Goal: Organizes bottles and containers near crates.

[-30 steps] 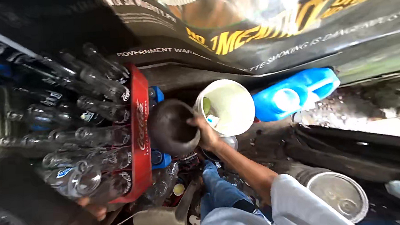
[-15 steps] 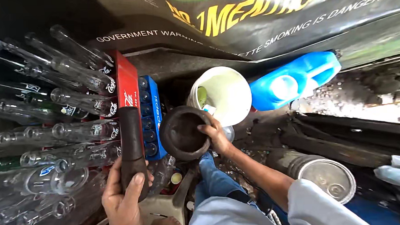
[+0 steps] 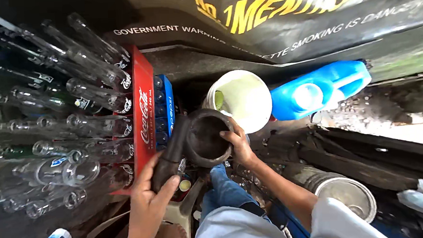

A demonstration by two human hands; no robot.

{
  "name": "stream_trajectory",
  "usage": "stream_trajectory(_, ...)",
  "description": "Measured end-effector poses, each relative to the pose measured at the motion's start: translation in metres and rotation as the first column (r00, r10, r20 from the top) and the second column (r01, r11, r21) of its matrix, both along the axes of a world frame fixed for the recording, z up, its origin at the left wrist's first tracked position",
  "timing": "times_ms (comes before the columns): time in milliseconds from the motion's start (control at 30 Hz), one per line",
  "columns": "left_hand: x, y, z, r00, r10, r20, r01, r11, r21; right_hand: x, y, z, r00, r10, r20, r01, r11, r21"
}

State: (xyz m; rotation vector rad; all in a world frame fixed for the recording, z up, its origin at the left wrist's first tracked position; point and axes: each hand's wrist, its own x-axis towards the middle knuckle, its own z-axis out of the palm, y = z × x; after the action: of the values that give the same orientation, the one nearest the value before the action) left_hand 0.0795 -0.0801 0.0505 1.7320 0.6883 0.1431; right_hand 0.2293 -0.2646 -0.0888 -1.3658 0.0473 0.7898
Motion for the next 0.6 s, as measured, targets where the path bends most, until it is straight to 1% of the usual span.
stream_trajectory(133, -0.011, -0.009, 0.0, 0.983, -0.066, -0.172, 0.077, 0.995, 0.061, -0.001, 0.006, 0.009, 0.992, 0.033, 0.12, -0.025, 0.998, -0.061)
stream_trajectory(200, -0.016, -0.013, -0.001, 0.97, -0.06, -0.235, 0.073, 0.996, 0.049, -0.001, 0.008, 0.017, 0.978, 0.06, 0.2, -0.038, 0.993, -0.11)
stream_trajectory(300, -0.023, -0.016, -0.002, 0.955, -0.038, -0.295, 0.046, 0.999, 0.019, 0.001, 0.011, 0.03, 0.933, 0.157, 0.323, -0.123, 0.985, -0.124)
stream_trajectory(367, -0.031, -0.018, -0.004, 0.955, -0.021, -0.297, 0.025, 1.0, 0.007, 0.001, 0.014, 0.038, 0.891, 0.244, 0.383, -0.201, 0.968, -0.151)
stream_trajectory(433, -0.038, -0.021, -0.007, 0.968, -0.013, -0.249, 0.011, 1.0, -0.009, 0.002, 0.014, 0.044, 0.85, 0.334, 0.408, -0.28, 0.941, -0.188)
stream_trajectory(500, -0.05, -0.022, -0.008, 0.976, -0.045, -0.212, 0.045, 0.999, -0.001, -0.001, 0.015, 0.042, 0.803, 0.424, 0.418, -0.387, 0.906, -0.174)
stream_trajectory(533, -0.059, -0.023, -0.008, 0.977, -0.071, -0.202, 0.08, 0.996, 0.036, -0.005, 0.015, 0.04, 0.775, 0.472, 0.419, -0.448, 0.879, -0.163)
stream_trajectory(600, -0.08, -0.027, -0.016, 0.98, -0.102, -0.168, 0.129, 0.978, 0.161, -0.013, 0.013, 0.034, 0.719, 0.56, 0.411, -0.555, 0.819, -0.146)
